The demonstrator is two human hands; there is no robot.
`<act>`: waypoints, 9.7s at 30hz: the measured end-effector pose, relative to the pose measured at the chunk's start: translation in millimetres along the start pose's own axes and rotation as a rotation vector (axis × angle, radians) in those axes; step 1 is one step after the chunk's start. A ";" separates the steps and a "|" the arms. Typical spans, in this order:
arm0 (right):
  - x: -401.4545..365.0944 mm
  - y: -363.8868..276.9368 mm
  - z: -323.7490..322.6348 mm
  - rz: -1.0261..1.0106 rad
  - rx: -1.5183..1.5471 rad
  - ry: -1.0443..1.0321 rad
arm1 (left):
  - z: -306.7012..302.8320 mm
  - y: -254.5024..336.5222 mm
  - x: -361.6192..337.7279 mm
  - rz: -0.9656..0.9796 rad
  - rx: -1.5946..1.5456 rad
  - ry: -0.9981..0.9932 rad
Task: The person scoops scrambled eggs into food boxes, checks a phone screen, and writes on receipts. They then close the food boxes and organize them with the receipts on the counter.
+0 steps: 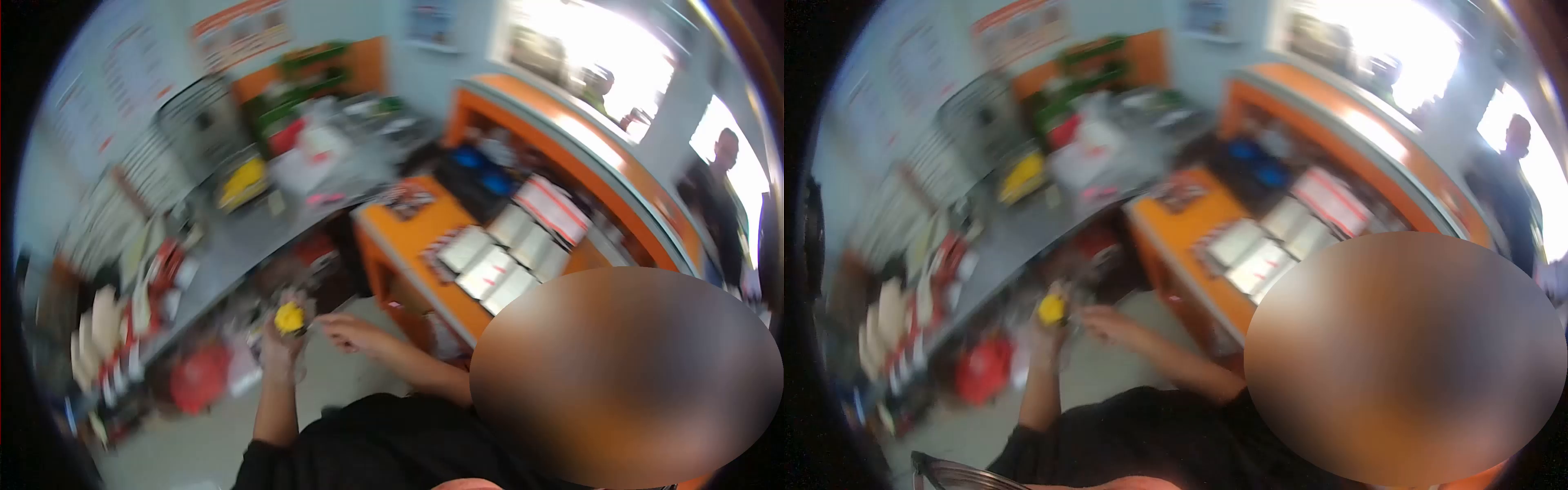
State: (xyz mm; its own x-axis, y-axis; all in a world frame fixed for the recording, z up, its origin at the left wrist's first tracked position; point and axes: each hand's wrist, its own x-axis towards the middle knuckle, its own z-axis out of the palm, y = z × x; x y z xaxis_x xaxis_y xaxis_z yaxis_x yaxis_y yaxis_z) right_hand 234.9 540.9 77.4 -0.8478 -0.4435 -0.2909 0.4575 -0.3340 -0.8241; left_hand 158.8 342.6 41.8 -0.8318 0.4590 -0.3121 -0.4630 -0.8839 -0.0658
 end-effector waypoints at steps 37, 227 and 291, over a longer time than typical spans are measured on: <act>588.7 68.1 428.6 0.674 -0.329 -0.701 | -89.5 604.4 -176.6 0.962 -0.179 0.219; 586.0 -188.8 -76.7 -0.329 -1.759 0.806 | 145.3 451.6 216.1 0.751 2.270 -0.309; 628.4 -239.4 -113.4 -0.260 -2.160 0.182 | 82.2 390.1 482.5 1.314 1.960 0.646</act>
State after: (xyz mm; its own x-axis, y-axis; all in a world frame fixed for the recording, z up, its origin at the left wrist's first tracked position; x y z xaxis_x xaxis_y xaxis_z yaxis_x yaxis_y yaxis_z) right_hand -437.8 436.5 36.8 -0.8920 -0.4505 -0.0367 -0.4520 0.8890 0.0735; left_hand -448.3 226.7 -56.6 -0.8187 -0.4131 0.3989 0.0396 0.6524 0.7568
